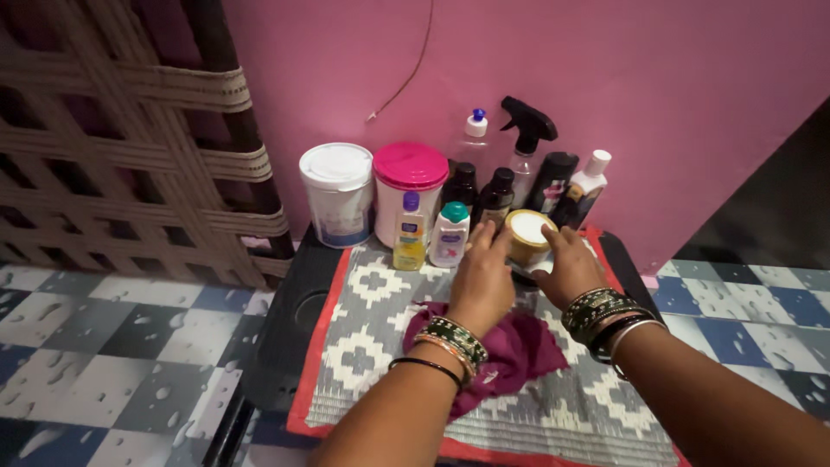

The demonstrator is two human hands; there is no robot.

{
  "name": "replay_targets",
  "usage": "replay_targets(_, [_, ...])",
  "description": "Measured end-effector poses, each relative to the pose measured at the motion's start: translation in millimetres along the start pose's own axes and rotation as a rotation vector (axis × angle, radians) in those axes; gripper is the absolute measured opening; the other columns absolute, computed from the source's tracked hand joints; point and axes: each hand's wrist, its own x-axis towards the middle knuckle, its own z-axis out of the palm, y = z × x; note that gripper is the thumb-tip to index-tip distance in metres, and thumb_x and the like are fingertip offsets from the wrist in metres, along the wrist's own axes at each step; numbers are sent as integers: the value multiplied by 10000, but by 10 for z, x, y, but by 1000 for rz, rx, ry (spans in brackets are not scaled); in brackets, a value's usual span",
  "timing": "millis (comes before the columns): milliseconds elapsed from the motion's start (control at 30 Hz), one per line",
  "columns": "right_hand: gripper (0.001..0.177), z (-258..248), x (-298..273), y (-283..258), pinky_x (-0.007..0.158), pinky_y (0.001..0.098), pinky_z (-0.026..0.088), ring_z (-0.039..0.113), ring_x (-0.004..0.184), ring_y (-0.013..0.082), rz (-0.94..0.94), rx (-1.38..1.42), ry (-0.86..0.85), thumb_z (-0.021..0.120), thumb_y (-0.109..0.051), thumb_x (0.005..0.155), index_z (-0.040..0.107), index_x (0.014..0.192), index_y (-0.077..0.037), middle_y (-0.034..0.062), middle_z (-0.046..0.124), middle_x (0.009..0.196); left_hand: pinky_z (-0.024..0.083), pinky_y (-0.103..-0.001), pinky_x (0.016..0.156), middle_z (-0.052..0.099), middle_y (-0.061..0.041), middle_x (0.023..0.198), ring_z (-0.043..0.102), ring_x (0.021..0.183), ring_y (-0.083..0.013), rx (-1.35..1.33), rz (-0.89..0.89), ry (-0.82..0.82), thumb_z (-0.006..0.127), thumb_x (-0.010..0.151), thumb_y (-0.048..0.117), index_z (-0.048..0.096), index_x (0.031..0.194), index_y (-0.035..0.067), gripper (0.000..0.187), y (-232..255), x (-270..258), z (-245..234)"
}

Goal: The person moves various toiletries and containers from a patterned mat onto the tiled floor, then wipes the mat with a pink cloth. The items are handled one by one and placed on the floor before the wiping action begins.

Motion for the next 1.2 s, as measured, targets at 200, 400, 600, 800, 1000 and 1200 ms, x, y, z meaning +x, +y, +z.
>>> replay_targets(200, [924,219,221,156,1093,467,477,553,1309,385,87,1,-34,877,-259,702,447,1511,-138,214,528,1418,374,-477,1158,461,-292,1486,409,1416,-457,-9,9,-64,680,806,-36,531,1417,-15,629,-55,63,251])
replay_targets(400, [963,376,439,333,1067,461,509,600,1235,403,55,114,-15,904,-382,693,480,1516,-118,233,571,1325,403,-441,1166,511,-235,1476,459,1409,-411,-77,-24,-127,632,807,-33,529,1418,-21,619,-163,98,460])
replay_targets(600, [1086,594,644,489,1056,436,465,518,1304,381,83,308,-61,941,-366,596,428,1503,-61,232,442,1475,342,-448,1116,305,-255,1558,358,1401,-428,-144,-269,-208,651,827,-2,385,1502,3,726,-320,170,747])
replay_targets(800, [728,574,633,697,942,387,588,758,1080,315,258,321,-99,851,-436,807,670,1312,55,251,754,1234,405,-400,1136,462,-197,1502,488,1366,-377,-287,-342,2,725,819,75,472,1454,8,687,-440,275,917])
replay_targets(1000, [662,330,151,521,779,324,644,756,958,218,537,1060,50,805,-115,741,576,1359,-53,145,751,1148,444,-370,1131,543,-157,1454,561,1322,-325,-392,-380,110,718,805,91,574,1391,29,607,-215,234,1030])
replay_targets(1200, [663,-259,-334,681,736,424,663,731,965,294,610,1181,214,730,19,799,418,1379,-60,192,672,1169,421,-404,1127,479,-203,1485,503,1350,-356,-463,-216,120,713,834,97,552,1405,4,601,379,180,1317])
